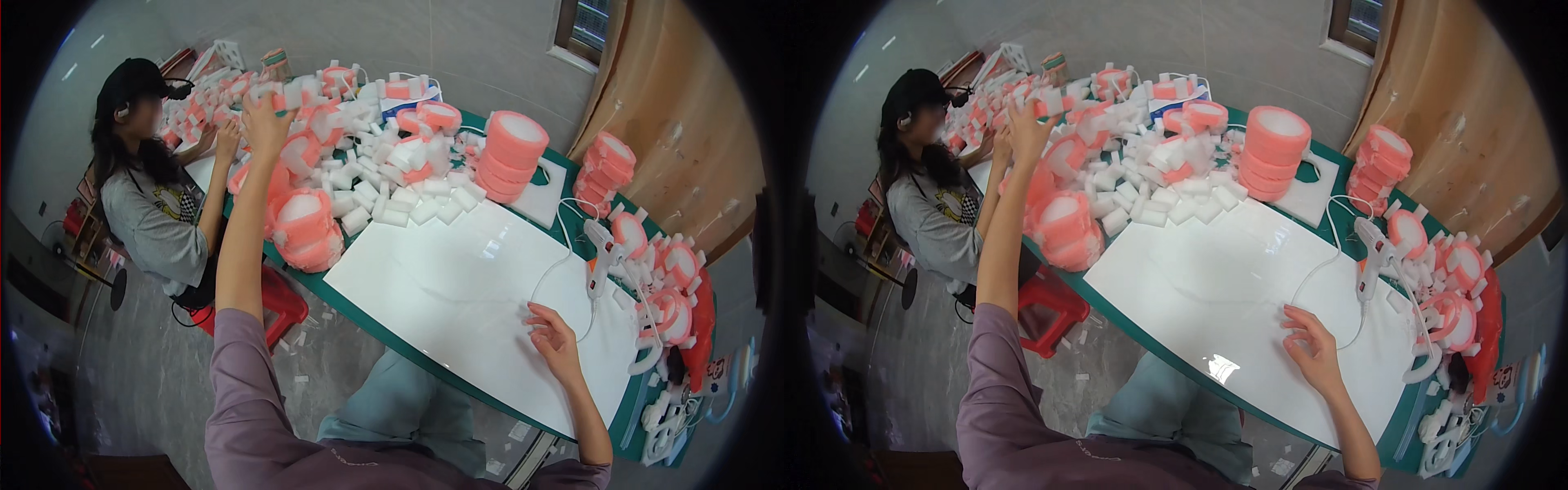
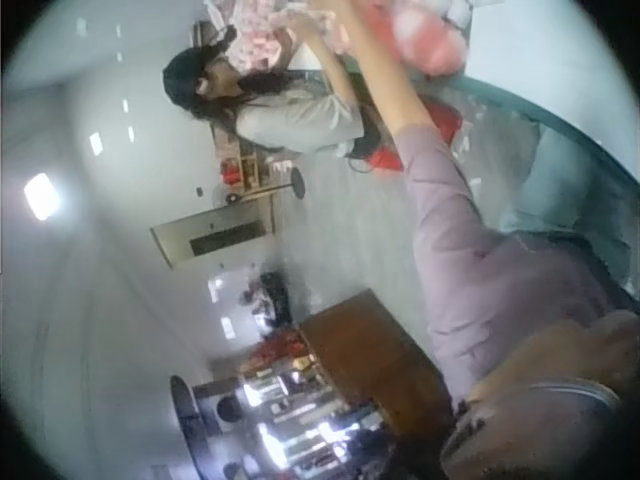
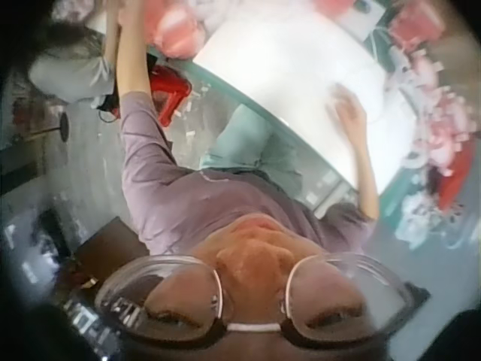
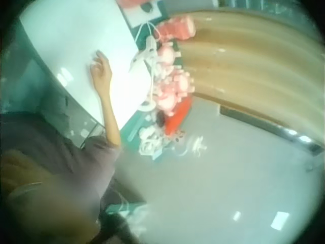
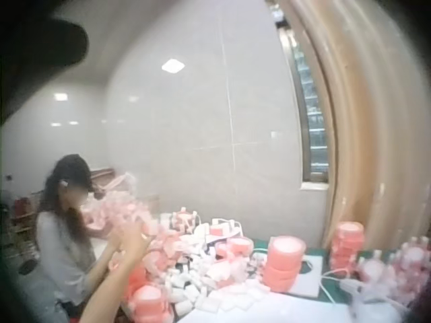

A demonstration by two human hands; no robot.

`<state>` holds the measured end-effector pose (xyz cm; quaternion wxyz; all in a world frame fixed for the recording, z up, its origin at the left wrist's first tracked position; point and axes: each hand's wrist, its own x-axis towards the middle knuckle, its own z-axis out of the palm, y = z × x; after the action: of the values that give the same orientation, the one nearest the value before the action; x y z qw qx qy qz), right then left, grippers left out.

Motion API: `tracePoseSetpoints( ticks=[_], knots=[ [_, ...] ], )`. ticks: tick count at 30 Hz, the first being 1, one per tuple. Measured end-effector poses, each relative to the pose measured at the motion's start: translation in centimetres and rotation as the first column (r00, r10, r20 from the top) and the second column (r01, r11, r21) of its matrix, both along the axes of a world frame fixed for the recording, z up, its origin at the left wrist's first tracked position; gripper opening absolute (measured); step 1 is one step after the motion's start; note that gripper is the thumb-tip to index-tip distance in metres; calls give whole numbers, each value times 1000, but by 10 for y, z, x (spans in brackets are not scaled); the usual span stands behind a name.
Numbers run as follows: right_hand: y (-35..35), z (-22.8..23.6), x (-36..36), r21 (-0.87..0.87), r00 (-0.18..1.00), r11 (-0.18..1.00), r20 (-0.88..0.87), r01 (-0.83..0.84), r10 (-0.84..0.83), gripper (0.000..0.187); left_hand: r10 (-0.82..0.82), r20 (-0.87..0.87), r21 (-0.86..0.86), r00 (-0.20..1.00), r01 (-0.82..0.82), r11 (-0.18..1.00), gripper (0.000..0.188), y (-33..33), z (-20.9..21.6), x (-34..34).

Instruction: The person assembles foam structures by applying hot glue with a glue gun, attaching foam pieces onto foam rings, and pressing the components together by hand.

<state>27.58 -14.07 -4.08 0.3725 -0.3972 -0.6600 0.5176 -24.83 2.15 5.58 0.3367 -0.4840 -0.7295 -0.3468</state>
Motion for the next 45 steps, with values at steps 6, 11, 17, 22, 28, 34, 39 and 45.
tracePoseSetpoints(
  ticks=[6, 11, 17, 22, 28, 34, 39, 45],
  knots=[
    [-10, 3, 3, 101, 991, 995, 131, 3, -16, 38, 189, 156, -655, 969, -42, 755, 88, 10, -13, 1],
    [-13, 3, 17, 316, 969, 947, 245, -54, -27, 33, -65, -359, -584, 931, -170, 794, 76, -18, 21, 17],
    [-72, 85, 50, 711, 869, 676, 444, -194, -217, 26, -535, -201, -390, 821, 434, 812, 45, -83, 19, 106],
    [-94, 152, 138, 935, 360, 205, 92, 290, -928, 26, -736, 128, -518, 665, 678, 522, 39, -145, -12, 214],
    [24, 99, 392, 686, 149, 584, 585, 434, -797, 41, -830, 393, -532, 395, 834, 145, 36, -165, -67, 275],
    [82, 52, 465, 383, 282, 631, 655, 675, -700, 54, -759, 447, -533, 473, 822, 198, 37, -177, -104, 256],
    [79, 19, 480, 299, 208, 782, 856, 547, -473, 60, -748, 435, -535, 501, 812, 233, 36, -177, -109, 262],
    [55, 29, 424, 515, 69, 688, 773, 511, -630, 57, -740, 415, -567, 530, 787, 245, 36, -176, -109, 265]
  ],
)
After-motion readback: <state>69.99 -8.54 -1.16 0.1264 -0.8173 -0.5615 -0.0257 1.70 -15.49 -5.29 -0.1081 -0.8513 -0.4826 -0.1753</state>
